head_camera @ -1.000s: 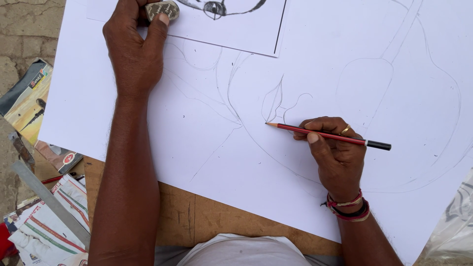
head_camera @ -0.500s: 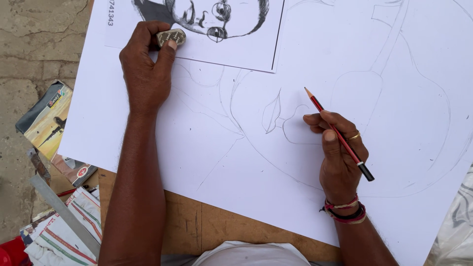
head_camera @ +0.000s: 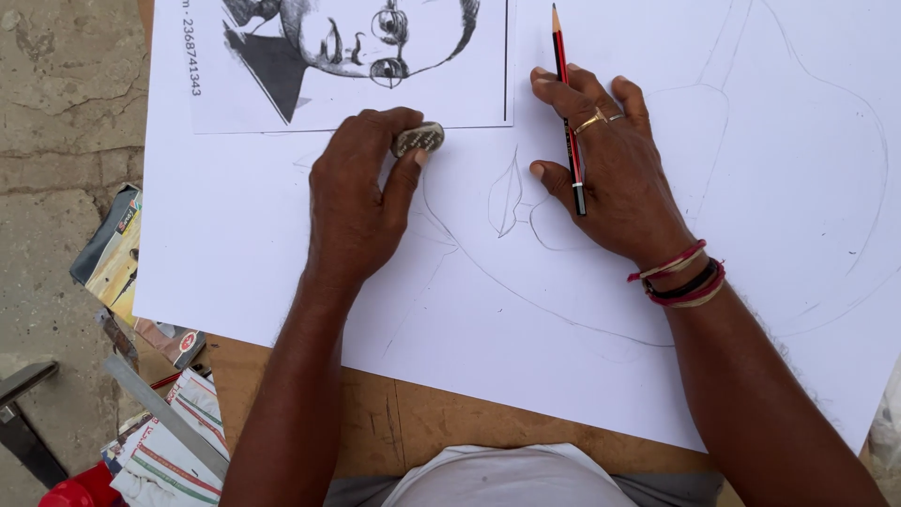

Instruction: Sketching a portrait of a person on a large sheet of paper using a pencil and a reference image.

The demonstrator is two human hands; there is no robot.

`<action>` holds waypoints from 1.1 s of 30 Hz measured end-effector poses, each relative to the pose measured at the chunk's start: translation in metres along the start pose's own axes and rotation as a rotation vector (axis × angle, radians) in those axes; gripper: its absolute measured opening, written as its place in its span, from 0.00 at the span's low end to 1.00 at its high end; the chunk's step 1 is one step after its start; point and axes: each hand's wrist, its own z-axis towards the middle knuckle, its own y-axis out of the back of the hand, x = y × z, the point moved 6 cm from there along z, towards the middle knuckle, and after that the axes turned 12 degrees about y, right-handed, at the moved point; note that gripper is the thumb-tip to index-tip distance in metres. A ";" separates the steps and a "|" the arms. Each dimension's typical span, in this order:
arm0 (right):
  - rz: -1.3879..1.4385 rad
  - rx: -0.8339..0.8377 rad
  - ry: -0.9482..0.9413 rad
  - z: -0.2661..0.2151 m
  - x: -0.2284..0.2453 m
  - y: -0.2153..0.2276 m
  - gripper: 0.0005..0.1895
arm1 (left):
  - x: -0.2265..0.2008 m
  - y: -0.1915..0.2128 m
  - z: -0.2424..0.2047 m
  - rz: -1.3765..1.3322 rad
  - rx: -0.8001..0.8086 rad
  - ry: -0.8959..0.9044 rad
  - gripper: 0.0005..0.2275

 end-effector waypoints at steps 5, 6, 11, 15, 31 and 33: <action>-0.117 0.154 0.079 0.029 -0.021 -0.013 0.32 | -0.025 -0.047 -0.011 0.103 0.141 0.013 0.10; -0.193 0.198 0.105 0.030 -0.023 -0.018 0.31 | -0.027 -0.052 -0.013 0.136 0.132 -0.007 0.10; -0.204 0.129 0.113 0.029 -0.022 -0.017 0.30 | -0.029 -0.051 -0.004 0.245 0.141 -0.060 0.10; -0.203 0.153 0.098 0.030 -0.021 -0.017 0.28 | -0.026 -0.047 -0.010 0.381 0.209 -0.167 0.11; -0.199 0.154 0.114 0.028 -0.021 -0.017 0.29 | -0.034 -0.055 -0.014 0.363 0.126 -0.199 0.08; -0.196 0.118 0.137 0.028 -0.019 -0.014 0.28 | -0.037 -0.051 -0.019 0.396 0.133 -0.191 0.08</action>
